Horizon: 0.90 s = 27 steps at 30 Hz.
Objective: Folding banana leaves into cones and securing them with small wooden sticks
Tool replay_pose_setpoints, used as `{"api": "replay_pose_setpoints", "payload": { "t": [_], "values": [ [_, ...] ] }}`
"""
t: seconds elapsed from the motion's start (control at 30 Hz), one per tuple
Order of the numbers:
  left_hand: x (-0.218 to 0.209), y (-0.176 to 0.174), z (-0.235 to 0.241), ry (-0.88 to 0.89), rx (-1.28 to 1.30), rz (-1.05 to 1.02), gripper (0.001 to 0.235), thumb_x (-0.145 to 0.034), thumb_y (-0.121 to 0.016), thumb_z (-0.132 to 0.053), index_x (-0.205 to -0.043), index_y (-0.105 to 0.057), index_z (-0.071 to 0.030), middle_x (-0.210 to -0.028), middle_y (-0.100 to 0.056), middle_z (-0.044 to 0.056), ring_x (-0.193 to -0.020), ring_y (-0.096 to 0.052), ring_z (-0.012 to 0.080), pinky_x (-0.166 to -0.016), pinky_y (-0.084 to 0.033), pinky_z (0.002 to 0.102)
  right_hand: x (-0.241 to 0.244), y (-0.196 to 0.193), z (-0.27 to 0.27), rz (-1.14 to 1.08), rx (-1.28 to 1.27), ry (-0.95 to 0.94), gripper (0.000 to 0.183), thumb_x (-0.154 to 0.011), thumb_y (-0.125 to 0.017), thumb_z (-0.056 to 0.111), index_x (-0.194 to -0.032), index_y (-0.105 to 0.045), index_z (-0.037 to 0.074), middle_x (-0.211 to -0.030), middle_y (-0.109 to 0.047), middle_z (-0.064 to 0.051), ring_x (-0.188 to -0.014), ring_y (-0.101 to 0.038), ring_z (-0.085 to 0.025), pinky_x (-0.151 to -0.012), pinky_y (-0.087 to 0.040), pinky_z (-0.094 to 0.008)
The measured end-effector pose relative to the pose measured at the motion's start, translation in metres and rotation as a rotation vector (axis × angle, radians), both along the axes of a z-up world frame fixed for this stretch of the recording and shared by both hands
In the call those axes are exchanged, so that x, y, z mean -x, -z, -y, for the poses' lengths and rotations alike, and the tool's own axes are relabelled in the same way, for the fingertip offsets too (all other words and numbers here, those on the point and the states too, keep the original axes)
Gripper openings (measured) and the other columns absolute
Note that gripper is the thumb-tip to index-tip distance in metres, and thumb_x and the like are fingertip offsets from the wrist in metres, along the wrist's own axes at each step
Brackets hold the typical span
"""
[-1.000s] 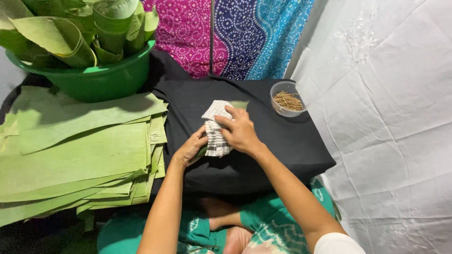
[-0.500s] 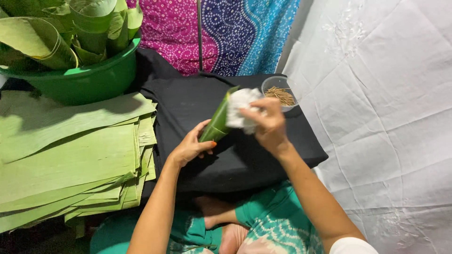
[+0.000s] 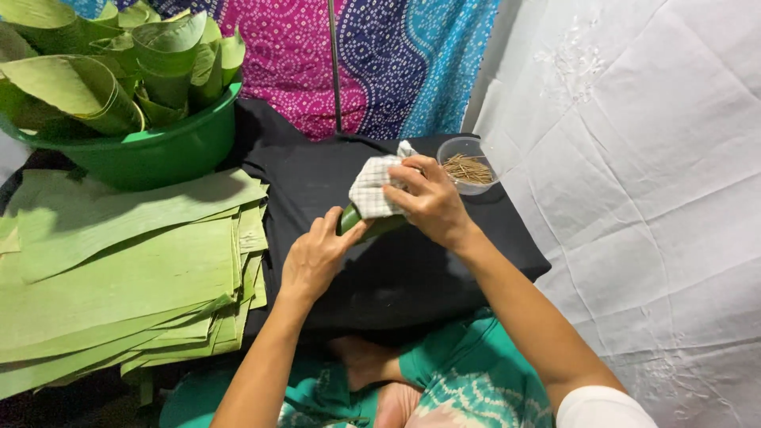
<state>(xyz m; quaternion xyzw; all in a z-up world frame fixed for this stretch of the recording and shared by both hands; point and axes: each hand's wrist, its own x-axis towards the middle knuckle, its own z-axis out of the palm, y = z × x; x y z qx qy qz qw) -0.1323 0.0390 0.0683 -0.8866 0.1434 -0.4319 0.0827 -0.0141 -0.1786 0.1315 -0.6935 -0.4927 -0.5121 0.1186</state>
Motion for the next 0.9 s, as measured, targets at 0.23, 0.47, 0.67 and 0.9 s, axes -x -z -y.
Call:
{"api": "replay_pose_setpoints", "payload": {
  "t": [0.23, 0.47, 0.67, 0.9],
  "values": [
    [0.040, -0.013, -0.051, -0.029, 0.449, -0.309, 0.078, -0.085, -0.066, -0.012, -0.154, -0.042, -0.042, -0.120, -0.060, 0.007, -0.104, -0.067, 0.0307, -0.080, -0.059, 0.044, -0.055, 0.054, 0.069, -0.525, 0.256, 0.632, 0.037, -0.060, -0.091, 0.025, -0.092, -0.076, 0.034, -0.112, -0.064, 0.009, -0.121, -0.052, -0.025, -0.090, -0.051, -0.043],
    [0.037, -0.026, -0.020, 0.698, 1.185, -0.655, 0.087, -0.074, -0.081, -0.004, -0.153, -0.050, -0.020, -0.145, -0.060, 0.018, -0.131, -0.055, 0.0355, -0.106, -0.046, 0.051, 0.024, 0.005, 0.009, -1.893, -0.469, -0.437, 0.050, -0.099, -0.052, 0.033, -0.142, -0.051, 0.007, -0.122, -0.068, -0.018, -0.106, -0.067, -0.030, -0.082, -0.059, -0.050],
    [0.050, -0.035, -0.039, 0.627, 1.222, -1.104, 0.075, -0.080, -0.084, -0.015, -0.149, -0.054, -0.016, -0.100, -0.070, 0.017, -0.099, -0.052, 0.0271, -0.079, -0.044, 0.039, 0.000, 0.016, 0.014, -1.601, -0.090, -0.999, 0.078, -0.084, -0.066, 0.061, -0.122, -0.067, -0.007, -0.116, -0.073, -0.026, -0.112, -0.070, -0.033, -0.092, -0.054, -0.045],
    [0.055, -0.019, -0.057, 0.691, 1.205, -0.839, 0.054, -0.086, -0.078, -0.012, -0.138, -0.066, -0.014, -0.134, -0.070, 0.012, -0.129, -0.060, 0.0305, -0.106, -0.045, 0.047, -0.010, 0.045, 0.016, -2.048, -0.410, -1.160, 0.082, -0.091, -0.071, 0.029, -0.158, -0.028, 0.008, -0.136, -0.054, -0.036, -0.113, -0.066, -0.049, -0.084, -0.060, -0.059]
  ]
}}
